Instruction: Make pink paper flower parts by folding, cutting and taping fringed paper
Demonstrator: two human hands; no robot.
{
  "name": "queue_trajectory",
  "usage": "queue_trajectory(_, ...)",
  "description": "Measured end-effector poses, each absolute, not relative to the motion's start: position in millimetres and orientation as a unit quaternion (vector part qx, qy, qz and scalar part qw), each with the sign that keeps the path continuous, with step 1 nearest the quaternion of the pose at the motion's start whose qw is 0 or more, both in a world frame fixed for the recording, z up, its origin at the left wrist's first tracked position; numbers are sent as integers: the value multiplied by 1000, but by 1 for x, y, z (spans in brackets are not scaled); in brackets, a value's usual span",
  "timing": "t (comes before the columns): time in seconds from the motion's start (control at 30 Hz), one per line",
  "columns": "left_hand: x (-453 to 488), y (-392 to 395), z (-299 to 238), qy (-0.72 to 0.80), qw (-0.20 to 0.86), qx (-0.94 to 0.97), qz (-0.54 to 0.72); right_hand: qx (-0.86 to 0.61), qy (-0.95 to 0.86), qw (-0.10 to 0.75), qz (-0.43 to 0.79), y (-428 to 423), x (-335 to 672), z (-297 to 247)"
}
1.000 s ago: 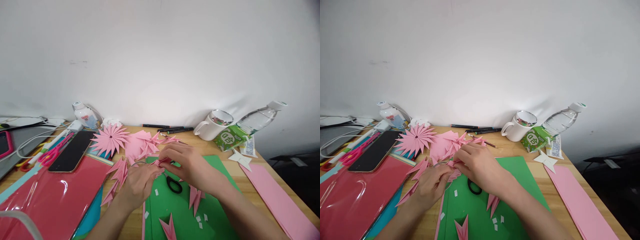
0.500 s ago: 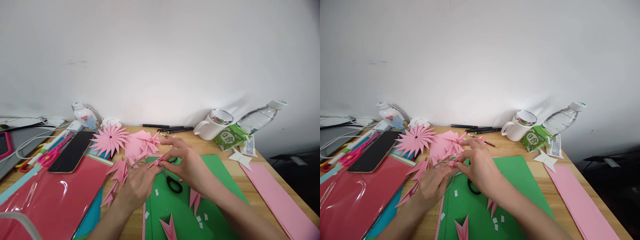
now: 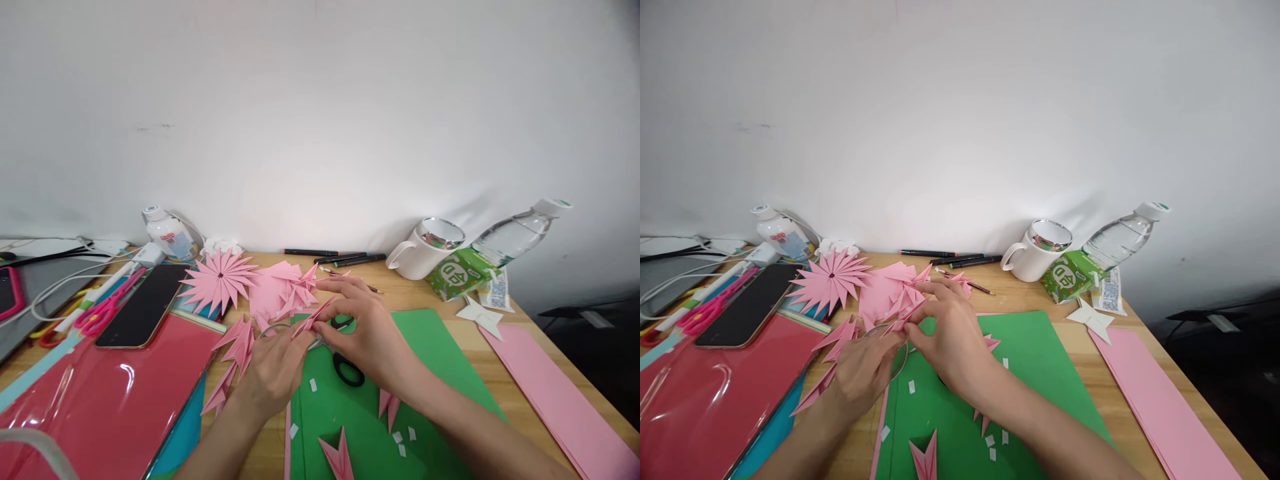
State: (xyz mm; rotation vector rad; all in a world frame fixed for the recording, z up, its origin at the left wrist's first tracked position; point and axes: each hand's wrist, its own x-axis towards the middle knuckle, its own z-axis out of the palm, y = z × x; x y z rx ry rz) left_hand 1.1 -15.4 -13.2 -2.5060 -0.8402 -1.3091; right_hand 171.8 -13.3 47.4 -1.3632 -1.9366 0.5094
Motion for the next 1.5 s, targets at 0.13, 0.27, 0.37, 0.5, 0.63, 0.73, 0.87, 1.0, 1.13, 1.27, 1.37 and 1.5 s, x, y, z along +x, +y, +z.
queue_trajectory(0.13,1,-16,-14,-283,90,-847,-442,-528,-745,350,210,-13,173,47)
queue_trajectory(0.27,0,-16,-17,-291,100,-846,-436,-527,-740,353,223,-13,173,47)
queue_trajectory(0.37,-1,-15,-20,-281,102,-848,-436,-533,-733,354,232,-14,171,48)
queue_trajectory(0.5,-2,-14,-22,-266,104,-857,-430,-537,-732,354,223,-15,169,48)
queue_trajectory(0.63,-3,-13,-24,-267,124,-853,-430,-539,-732,369,194,-17,165,43)
queue_trajectory(0.73,-4,-12,-27,-268,135,-850,-433,-535,-725,403,161,-17,160,37)
queue_trajectory(0.87,-3,-11,-25,-268,124,-849,-438,-537,-711,418,176,-15,160,36)
queue_trajectory(1.0,0,-13,-18,-295,106,-827,-466,-539,-710,403,209,-12,179,55)
queue_trajectory(1.13,1,-15,-16,-335,59,-796,-501,-484,-767,351,235,-12,202,77)
queue_trajectory(1.27,0,-15,-18,-316,108,-820,-464,-478,-764,382,203,-14,196,71)
queue_trajectory(1.37,-2,-13,-22,-294,127,-833,-450,-500,-761,359,204,-14,179,57)
queue_trajectory(1.5,-5,-10,-29,-265,131,-848,-439,-536,-742,350,202,-14,169,48)
